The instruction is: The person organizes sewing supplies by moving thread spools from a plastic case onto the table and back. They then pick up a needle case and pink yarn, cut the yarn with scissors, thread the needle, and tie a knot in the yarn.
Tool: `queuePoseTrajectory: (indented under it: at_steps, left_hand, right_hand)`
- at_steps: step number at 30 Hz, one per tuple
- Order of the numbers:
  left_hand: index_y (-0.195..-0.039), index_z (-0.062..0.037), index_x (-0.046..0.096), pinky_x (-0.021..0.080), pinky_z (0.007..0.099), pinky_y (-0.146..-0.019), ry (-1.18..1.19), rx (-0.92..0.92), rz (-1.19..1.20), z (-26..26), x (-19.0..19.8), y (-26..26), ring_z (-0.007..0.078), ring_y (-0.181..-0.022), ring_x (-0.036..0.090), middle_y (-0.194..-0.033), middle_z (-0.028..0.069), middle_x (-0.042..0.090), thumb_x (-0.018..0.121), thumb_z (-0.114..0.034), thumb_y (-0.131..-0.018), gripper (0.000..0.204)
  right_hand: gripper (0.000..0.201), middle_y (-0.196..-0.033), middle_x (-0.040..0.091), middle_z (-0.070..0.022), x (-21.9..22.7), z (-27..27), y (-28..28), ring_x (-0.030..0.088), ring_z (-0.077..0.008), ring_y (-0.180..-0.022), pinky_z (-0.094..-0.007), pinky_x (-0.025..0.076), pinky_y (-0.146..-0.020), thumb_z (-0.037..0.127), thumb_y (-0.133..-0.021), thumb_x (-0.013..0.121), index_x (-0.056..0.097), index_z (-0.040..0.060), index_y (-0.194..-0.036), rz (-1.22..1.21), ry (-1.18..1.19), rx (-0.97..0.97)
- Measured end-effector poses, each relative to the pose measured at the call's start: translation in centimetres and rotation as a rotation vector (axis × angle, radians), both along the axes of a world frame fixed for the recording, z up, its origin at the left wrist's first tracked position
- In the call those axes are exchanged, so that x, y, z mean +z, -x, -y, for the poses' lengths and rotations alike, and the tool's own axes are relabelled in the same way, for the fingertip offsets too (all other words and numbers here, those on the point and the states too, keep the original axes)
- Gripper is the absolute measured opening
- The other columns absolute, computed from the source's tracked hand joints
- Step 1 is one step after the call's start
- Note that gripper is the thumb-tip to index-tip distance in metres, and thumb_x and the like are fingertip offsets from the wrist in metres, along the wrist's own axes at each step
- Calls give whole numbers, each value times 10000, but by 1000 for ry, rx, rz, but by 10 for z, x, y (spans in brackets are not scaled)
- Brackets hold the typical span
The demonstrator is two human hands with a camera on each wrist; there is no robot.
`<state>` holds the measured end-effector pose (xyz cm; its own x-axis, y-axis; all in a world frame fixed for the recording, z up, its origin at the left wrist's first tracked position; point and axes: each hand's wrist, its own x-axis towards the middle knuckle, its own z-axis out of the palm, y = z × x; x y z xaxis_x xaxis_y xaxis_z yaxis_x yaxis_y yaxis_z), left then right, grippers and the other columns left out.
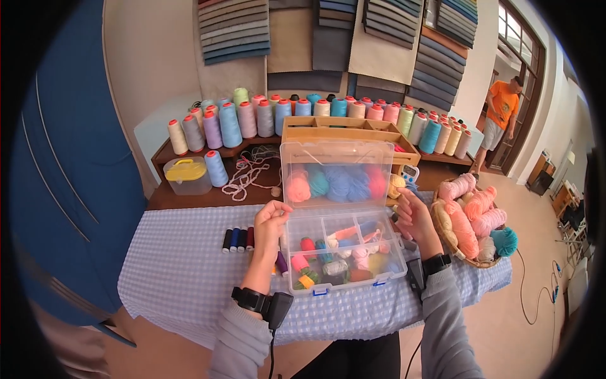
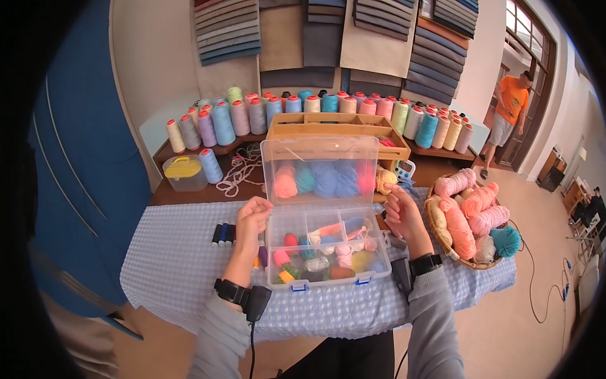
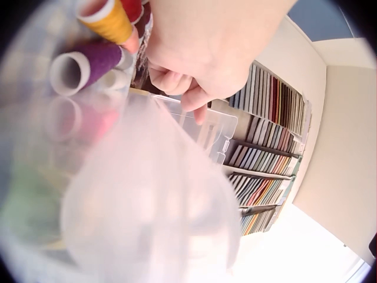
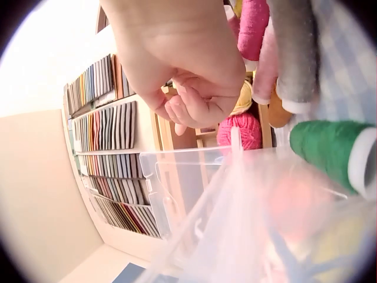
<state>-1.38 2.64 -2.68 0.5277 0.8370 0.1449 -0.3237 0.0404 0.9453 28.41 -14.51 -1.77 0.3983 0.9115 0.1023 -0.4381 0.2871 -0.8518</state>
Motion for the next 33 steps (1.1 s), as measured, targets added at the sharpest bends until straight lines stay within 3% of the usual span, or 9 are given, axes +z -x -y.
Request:
queuePoseTrajectory:
  at_steps: [7,11,13,14,16,17,19,25,33]
  left_hand:
    - [-805,-77,562,139,186,-415,4,172,141,-8,1,8,-8,-474,215,-622,-92,350,494,2,-781,107]
    - [-824,-81,598,218,188,-468,-60,724,-5,-27,-7,25,30,-506,257,-595,-81,292,513,8,-772,133]
    - [-865,-93,609,324,220,-535,-258,788,-150,-48,-26,43,85,-554,402,-603,-46,403,527,-52,-796,115]
    - [-865,-93,609,324,220,-535,-264,793,-158,-58,-38,46,85,-554,402,-603,-46,403,527,-52,-796,115]
    - [-954,-125,609,408,317,-706,-623,734,-812,-71,-54,52,194,-818,533,-825,45,552,590,-223,-791,191]
    - [-954,-125,609,408,317,-706,-630,739,-820,-61,-46,50,194,-818,533,-825,45,552,590,-223,-791,191]
    - [-1033,-112,594,407,373,-851,-622,626,-1239,-28,-24,38,305,-1027,501,-1079,162,543,621,-412,-743,419]
    - [-1070,-136,579,346,464,-882,-591,430,-1202,-19,-21,36,306,-1099,409,-1136,122,474,665,-480,-670,534]
    - [-1001,-88,587,408,395,-819,-785,402,-1007,-15,-22,31,332,-931,486,-959,137,521,724,-315,-645,444]
  right_hand:
    - [183,-500,229,51,-12,-4,12,205,-49,-385,-193,168,-344,150,-894,412,516,63,-1018,-99,-74,75]
    - [177,-504,239,55,-16,-5,14,204,-47,-387,-195,169,-353,133,-886,403,508,58,-1008,-45,-9,88]
    - [176,-505,240,55,-15,-5,14,204,-46,-388,-195,167,-357,128,-882,402,507,58,-1006,-64,-6,83]
    - [175,-506,239,56,-14,-4,15,205,-45,-389,-195,166,-359,126,-879,403,507,59,-1003,-55,9,72]
    - [173,-507,240,57,-14,-5,15,205,-46,-390,-195,168,-361,122,-874,405,513,63,-996,-46,21,74]
    - [173,-507,240,57,-15,-5,14,205,-46,-390,-195,168,-361,122,-874,405,513,63,-996,-54,16,79]
    - [173,-510,242,56,-15,-5,13,204,-49,-390,-195,170,-362,124,-878,403,521,67,-991,-62,8,101]
    - [170,-514,244,52,-11,-3,16,213,-54,-395,-196,175,-365,136,-887,402,529,80,-986,-65,38,93]
    - [164,-509,250,58,-11,-5,17,219,-47,-400,-191,172,-364,150,-887,425,532,76,-987,-49,49,88]
